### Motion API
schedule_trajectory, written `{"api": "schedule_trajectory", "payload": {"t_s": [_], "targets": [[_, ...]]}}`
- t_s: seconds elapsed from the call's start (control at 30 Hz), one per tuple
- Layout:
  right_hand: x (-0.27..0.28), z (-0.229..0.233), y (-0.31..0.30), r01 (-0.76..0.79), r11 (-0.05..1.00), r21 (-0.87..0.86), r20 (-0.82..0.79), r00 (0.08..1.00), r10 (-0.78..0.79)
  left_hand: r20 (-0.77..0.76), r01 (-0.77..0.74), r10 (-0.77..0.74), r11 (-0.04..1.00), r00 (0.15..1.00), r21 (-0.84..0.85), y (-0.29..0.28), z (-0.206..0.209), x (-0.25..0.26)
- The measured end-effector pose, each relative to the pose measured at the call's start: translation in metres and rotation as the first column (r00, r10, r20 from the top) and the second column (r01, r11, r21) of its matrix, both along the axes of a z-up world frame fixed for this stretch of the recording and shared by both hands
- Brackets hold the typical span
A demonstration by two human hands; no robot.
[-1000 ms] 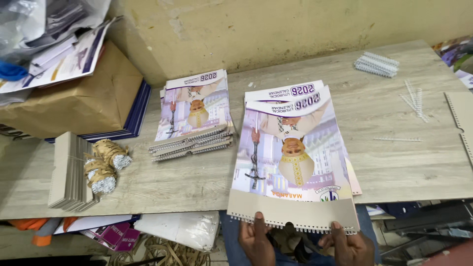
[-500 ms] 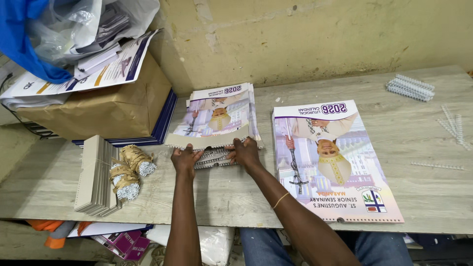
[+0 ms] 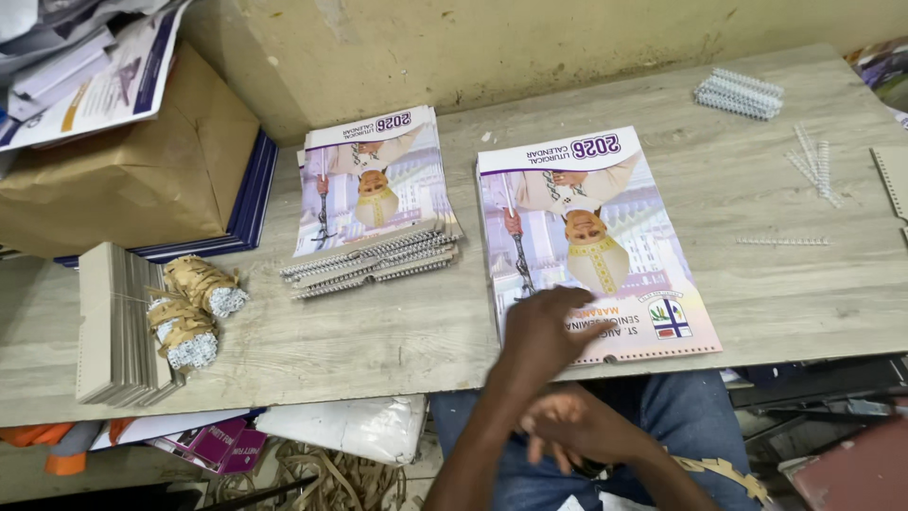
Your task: The person sits at a table and manually inserts plastic spiral coils into the punched holes of calendar pages. They align the coils with the holes, push them through, and then twist the ends to secure the binding. The person handles multiple calendars, stacking the finished ones on the table.
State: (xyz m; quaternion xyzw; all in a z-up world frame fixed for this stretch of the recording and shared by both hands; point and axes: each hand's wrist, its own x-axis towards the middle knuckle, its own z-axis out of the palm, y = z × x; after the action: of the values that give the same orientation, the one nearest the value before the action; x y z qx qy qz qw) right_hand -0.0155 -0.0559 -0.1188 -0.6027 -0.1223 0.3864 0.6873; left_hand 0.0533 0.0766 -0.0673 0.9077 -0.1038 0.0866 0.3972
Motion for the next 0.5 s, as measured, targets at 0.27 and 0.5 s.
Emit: {"api": "schedule_trajectory", "payload": {"t_s": [0.27,0.5], "targets": [[-0.051,-0.077,-0.178,0.168,0.931,-0.326,-0.104,0.972,-0.212,-0.160,0.375,-0.341,0.799,0.926,0.470,-0.093,-0.071,0.015],[-0.030,-0.095,-0.201,0.426,0.897,-0.115,-0.179,0.880,-0.441,-0.137,0.327,-0.302,0.916,0.943,0.233,-0.069,-0.061,0.010]]}}
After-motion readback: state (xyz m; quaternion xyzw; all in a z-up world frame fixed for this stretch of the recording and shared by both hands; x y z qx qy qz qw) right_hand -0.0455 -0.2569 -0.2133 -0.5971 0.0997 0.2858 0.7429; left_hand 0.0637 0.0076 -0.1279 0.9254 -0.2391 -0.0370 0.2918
